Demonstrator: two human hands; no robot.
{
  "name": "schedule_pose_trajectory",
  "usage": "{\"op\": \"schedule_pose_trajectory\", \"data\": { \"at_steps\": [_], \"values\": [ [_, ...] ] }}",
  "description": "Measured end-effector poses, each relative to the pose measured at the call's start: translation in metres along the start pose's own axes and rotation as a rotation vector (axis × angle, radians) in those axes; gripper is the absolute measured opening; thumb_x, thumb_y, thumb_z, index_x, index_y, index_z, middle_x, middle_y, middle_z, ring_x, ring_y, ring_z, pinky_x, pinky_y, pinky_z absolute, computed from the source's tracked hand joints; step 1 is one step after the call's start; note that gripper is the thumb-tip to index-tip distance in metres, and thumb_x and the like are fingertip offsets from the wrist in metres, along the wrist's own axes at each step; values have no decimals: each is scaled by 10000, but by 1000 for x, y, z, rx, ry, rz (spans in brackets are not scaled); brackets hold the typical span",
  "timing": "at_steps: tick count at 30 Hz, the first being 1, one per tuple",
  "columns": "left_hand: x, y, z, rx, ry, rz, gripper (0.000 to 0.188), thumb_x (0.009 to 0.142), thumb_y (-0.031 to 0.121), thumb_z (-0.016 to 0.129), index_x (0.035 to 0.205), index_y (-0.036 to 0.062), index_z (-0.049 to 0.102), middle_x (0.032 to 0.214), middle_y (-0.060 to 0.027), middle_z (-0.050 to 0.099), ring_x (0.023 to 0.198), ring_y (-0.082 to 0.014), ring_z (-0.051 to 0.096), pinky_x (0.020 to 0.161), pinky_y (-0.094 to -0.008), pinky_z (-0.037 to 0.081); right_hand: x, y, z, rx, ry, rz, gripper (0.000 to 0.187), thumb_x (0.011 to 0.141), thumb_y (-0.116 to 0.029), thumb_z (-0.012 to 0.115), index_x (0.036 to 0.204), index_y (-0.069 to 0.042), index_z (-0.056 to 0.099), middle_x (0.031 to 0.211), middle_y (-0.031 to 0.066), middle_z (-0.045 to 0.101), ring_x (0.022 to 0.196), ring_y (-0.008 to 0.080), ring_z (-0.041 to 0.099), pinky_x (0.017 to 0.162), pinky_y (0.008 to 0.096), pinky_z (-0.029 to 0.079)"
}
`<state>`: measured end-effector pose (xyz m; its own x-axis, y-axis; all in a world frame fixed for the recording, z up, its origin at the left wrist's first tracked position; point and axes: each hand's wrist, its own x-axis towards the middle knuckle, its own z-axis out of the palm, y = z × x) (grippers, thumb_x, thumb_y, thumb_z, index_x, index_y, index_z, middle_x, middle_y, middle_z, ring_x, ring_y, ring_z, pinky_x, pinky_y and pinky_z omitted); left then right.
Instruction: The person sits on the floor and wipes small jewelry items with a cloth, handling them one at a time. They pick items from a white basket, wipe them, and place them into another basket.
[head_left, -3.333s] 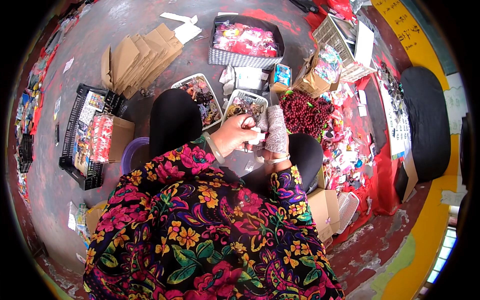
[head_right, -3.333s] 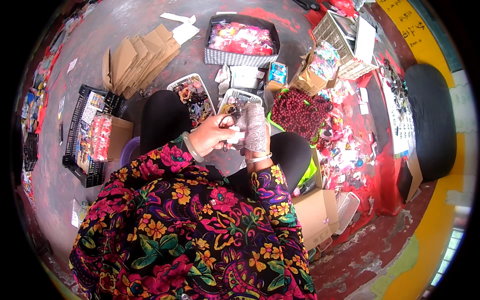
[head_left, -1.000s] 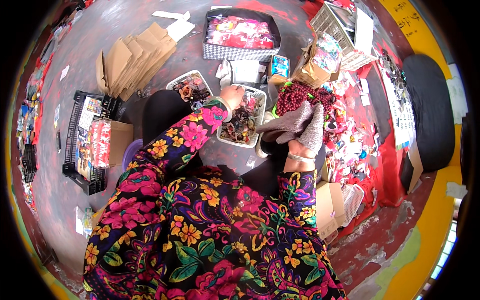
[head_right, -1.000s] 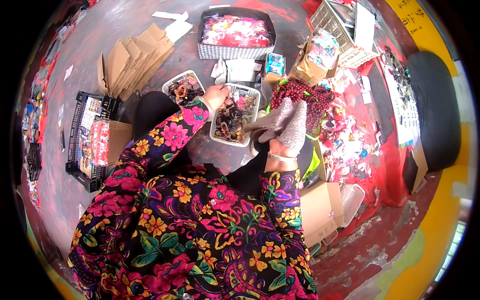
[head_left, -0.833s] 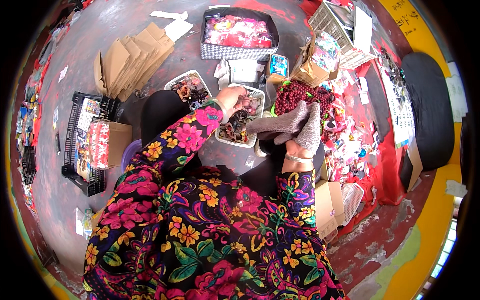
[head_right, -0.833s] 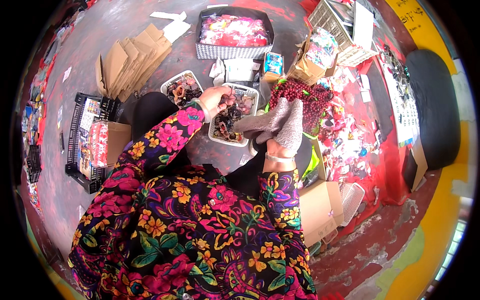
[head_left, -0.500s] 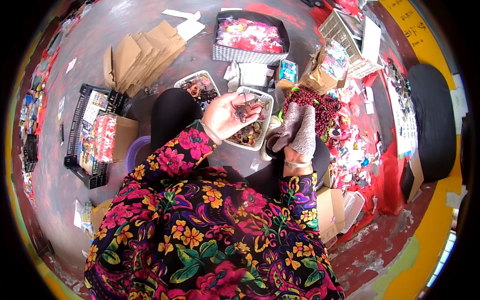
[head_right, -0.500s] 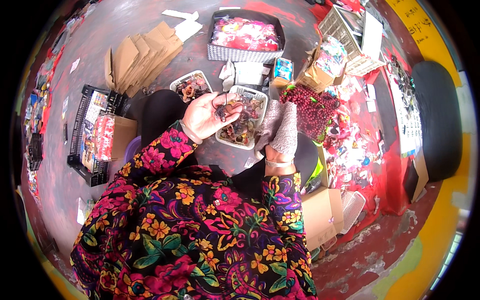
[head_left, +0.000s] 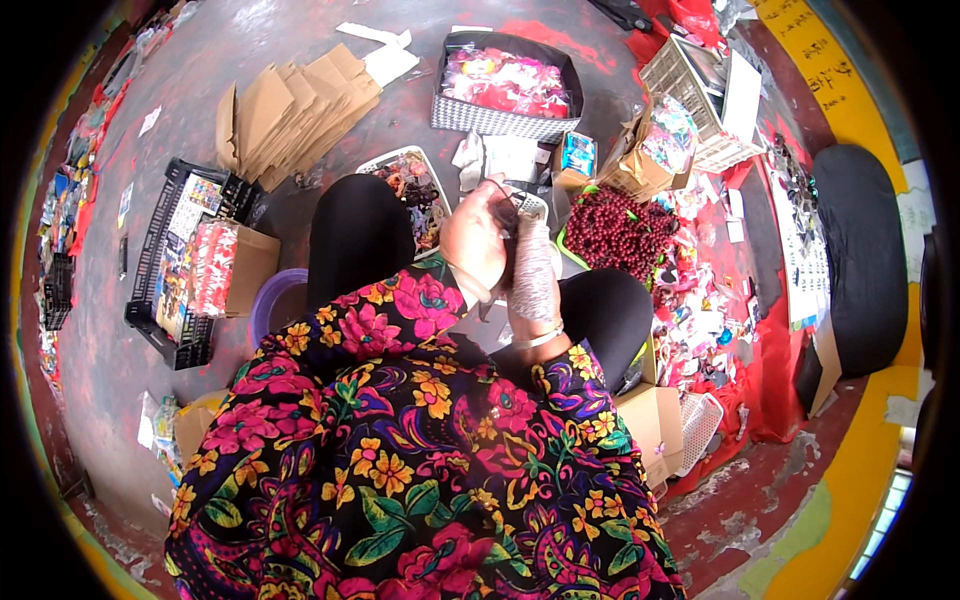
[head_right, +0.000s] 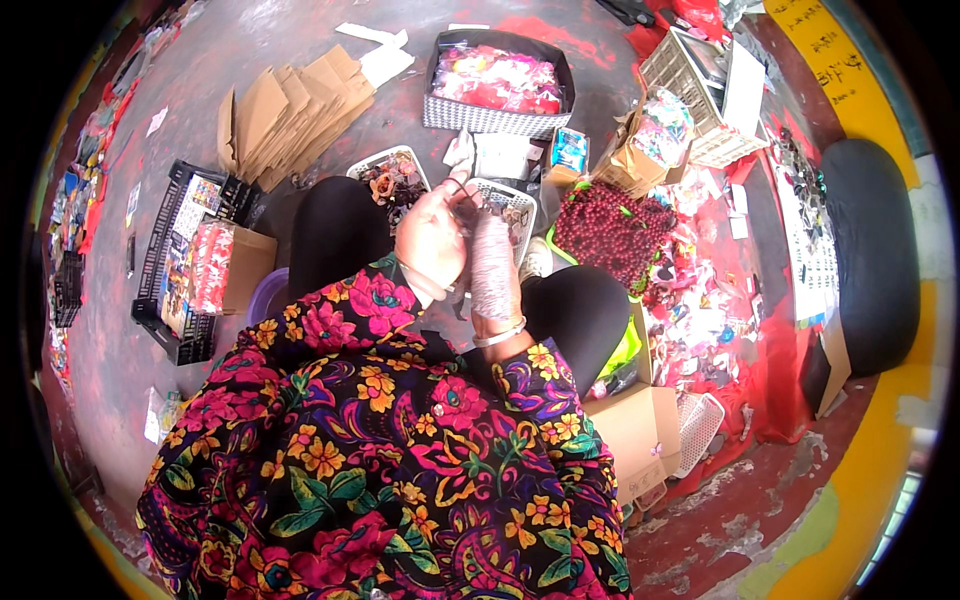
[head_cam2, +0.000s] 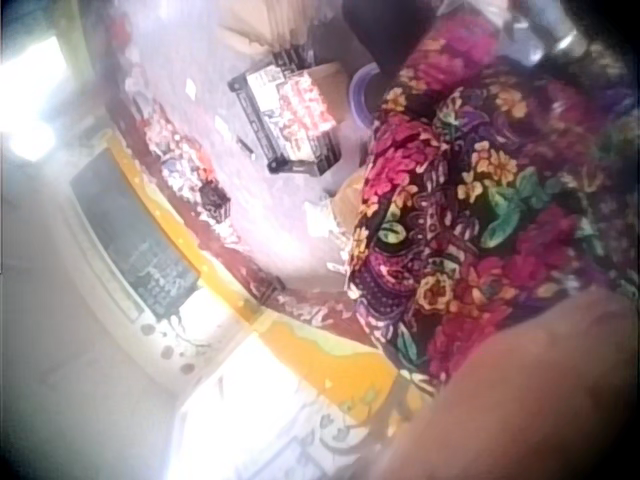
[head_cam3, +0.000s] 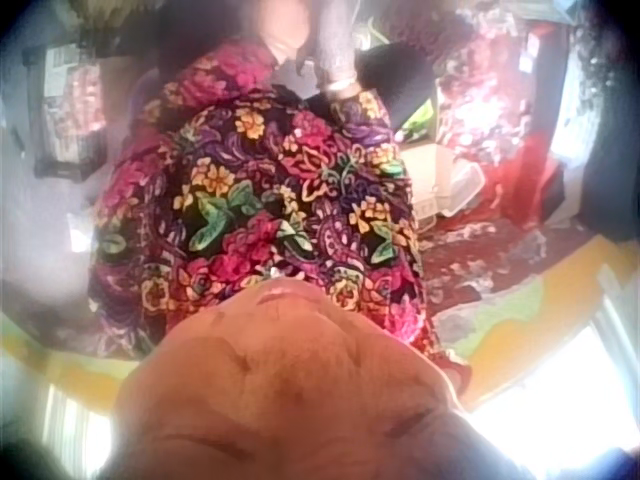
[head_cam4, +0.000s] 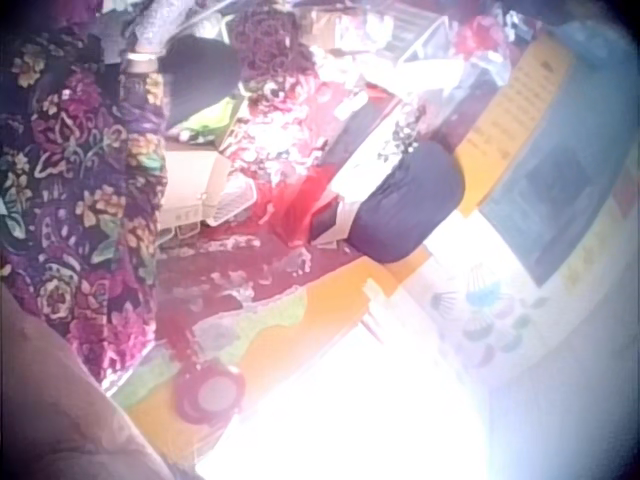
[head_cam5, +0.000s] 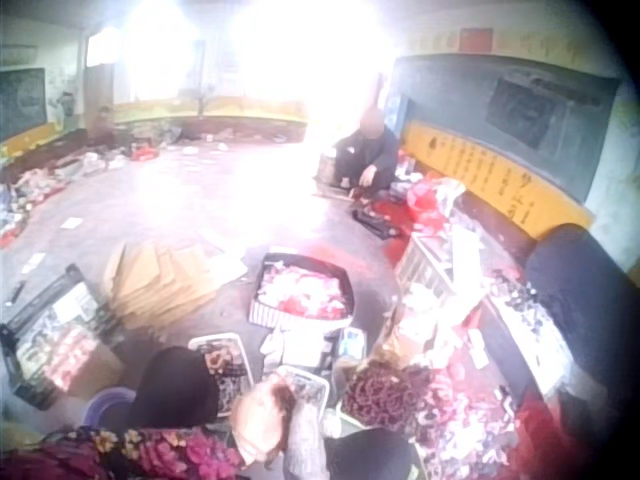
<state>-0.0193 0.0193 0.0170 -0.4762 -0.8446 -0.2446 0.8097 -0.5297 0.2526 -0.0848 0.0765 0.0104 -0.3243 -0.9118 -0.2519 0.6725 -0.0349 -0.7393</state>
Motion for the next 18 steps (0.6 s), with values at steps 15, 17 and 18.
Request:
{"op": "schedule_pose_trajectory", "data": {
  "at_steps": [15, 17, 18],
  "values": [
    [-15, 7, -4, 241, -165, -332, 260, 862, 88, 478, 1114, 29, 511, 1126, -72, 521, 1039, -175, 487, 912, -333, 383, -1, -33, -38, 101, 10, 45, 271, 898, -263, 473, 1007, -30, 560, 848, 49, 611, 655, 148, 583, 475, 235, 451],
    [-16, 11, 0, 385, -148, -361, 262, 859, 58, 492, 1120, 33, 508, 1100, -63, 537, 1017, -165, 511, 895, -345, 409, -2, -34, -36, 76, 7, 35, 261, 898, -245, 474, 1014, -25, 555, 858, 52, 613, 681, 151, 588, 505, 233, 464],
    [-15, 13, -1, 457, -129, -368, 261, 861, 60, 493, 1120, 33, 508, 1090, -59, 543, 1012, -162, 517, 891, -341, 414, -2, -34, -33, 78, 2, 26, 250, 898, -225, 476, 1019, -21, 554, 877, 58, 614, 717, 154, 593, 554, 235, 480]
  ]
}}
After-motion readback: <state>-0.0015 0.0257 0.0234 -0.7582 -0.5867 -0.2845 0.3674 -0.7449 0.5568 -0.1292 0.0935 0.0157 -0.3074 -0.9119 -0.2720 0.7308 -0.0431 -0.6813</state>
